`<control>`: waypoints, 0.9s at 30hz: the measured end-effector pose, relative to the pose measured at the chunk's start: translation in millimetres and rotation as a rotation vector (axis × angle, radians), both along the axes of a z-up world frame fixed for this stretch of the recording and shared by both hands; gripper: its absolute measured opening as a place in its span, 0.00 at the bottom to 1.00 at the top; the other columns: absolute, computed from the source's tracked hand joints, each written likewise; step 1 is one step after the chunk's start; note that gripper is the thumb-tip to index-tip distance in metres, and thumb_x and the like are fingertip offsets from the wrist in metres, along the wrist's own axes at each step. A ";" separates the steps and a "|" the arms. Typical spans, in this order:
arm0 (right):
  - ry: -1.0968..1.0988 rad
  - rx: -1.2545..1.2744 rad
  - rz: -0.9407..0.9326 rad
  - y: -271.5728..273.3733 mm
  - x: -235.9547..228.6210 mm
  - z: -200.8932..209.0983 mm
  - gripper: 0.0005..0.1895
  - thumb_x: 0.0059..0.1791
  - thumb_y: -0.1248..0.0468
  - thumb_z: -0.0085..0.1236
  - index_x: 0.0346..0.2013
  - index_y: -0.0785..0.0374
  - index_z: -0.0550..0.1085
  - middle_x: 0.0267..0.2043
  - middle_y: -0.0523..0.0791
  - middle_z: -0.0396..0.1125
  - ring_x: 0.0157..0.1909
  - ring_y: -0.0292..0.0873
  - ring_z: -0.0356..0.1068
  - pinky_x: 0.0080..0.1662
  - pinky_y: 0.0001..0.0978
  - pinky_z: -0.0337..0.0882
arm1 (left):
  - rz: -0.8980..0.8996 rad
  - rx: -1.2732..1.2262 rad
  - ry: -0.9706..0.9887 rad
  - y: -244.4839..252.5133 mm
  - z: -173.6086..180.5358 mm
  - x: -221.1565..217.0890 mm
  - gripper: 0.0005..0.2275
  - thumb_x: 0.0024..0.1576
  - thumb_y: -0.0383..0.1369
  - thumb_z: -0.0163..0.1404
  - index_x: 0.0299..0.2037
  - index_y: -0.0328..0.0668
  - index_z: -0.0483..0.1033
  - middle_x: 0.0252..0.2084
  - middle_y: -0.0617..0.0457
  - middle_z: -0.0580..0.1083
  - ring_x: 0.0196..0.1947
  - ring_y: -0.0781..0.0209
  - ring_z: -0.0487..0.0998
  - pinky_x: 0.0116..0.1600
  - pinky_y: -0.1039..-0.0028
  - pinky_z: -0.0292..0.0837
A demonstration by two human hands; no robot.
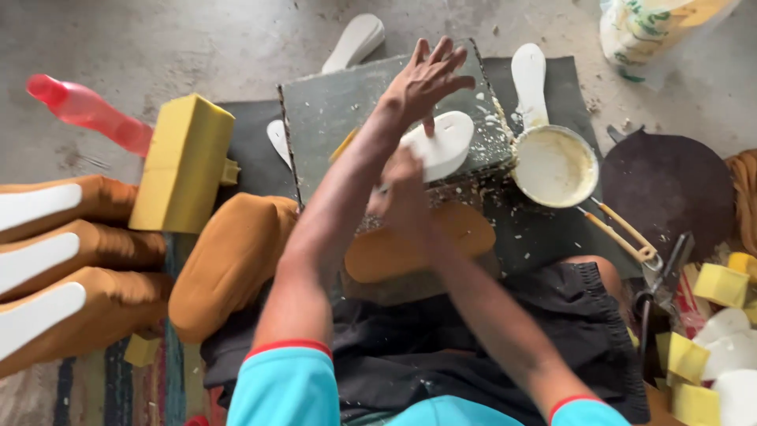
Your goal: The person applies glue to shoe soles and uppers using a sponge.
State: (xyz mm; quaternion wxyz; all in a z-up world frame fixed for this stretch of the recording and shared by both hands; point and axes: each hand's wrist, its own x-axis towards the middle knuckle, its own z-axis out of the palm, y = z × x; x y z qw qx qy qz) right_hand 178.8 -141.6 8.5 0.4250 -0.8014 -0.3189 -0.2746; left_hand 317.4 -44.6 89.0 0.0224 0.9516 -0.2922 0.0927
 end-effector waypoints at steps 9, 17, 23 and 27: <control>-0.096 -0.226 0.160 -51.4 -78.8 43.2 0.30 0.42 0.63 0.64 0.61 0.55 0.75 0.55 0.49 0.68 0.58 0.52 0.65 0.58 0.55 0.59 | -0.070 0.017 -0.367 103.4 -22.8 -108.2 0.17 0.58 0.36 0.66 0.55 0.50 0.78 0.71 0.48 0.66 0.78 0.46 0.53 0.81 0.50 0.45; -0.031 -0.197 -0.070 -36.0 -52.6 39.9 0.29 0.45 0.68 0.64 0.62 0.51 0.76 0.52 0.51 0.67 0.56 0.52 0.65 0.56 0.47 0.57 | 0.196 -0.173 -0.073 106.5 12.6 -212.2 0.17 0.32 0.41 0.68 0.33 0.54 0.86 0.56 0.52 0.66 0.63 0.48 0.58 0.64 0.55 0.53; 0.328 0.053 -0.220 -161.0 8.5 9.7 0.18 0.52 0.64 0.64 0.57 0.62 0.74 0.51 0.51 0.71 0.51 0.48 0.72 0.54 0.43 0.74 | 0.183 -0.251 0.045 108.5 6.3 -200.6 0.09 0.42 0.41 0.67 0.31 0.52 0.85 0.55 0.54 0.67 0.64 0.49 0.59 0.66 0.58 0.54; 0.286 0.134 -0.201 -170.3 14.2 32.6 0.21 0.53 0.63 0.64 0.61 0.60 0.77 0.53 0.52 0.74 0.53 0.47 0.74 0.55 0.41 0.75 | 0.200 -0.248 0.000 106.8 13.7 -200.0 0.06 0.44 0.39 0.66 0.29 0.55 0.85 0.56 0.53 0.67 0.64 0.48 0.59 0.65 0.57 0.55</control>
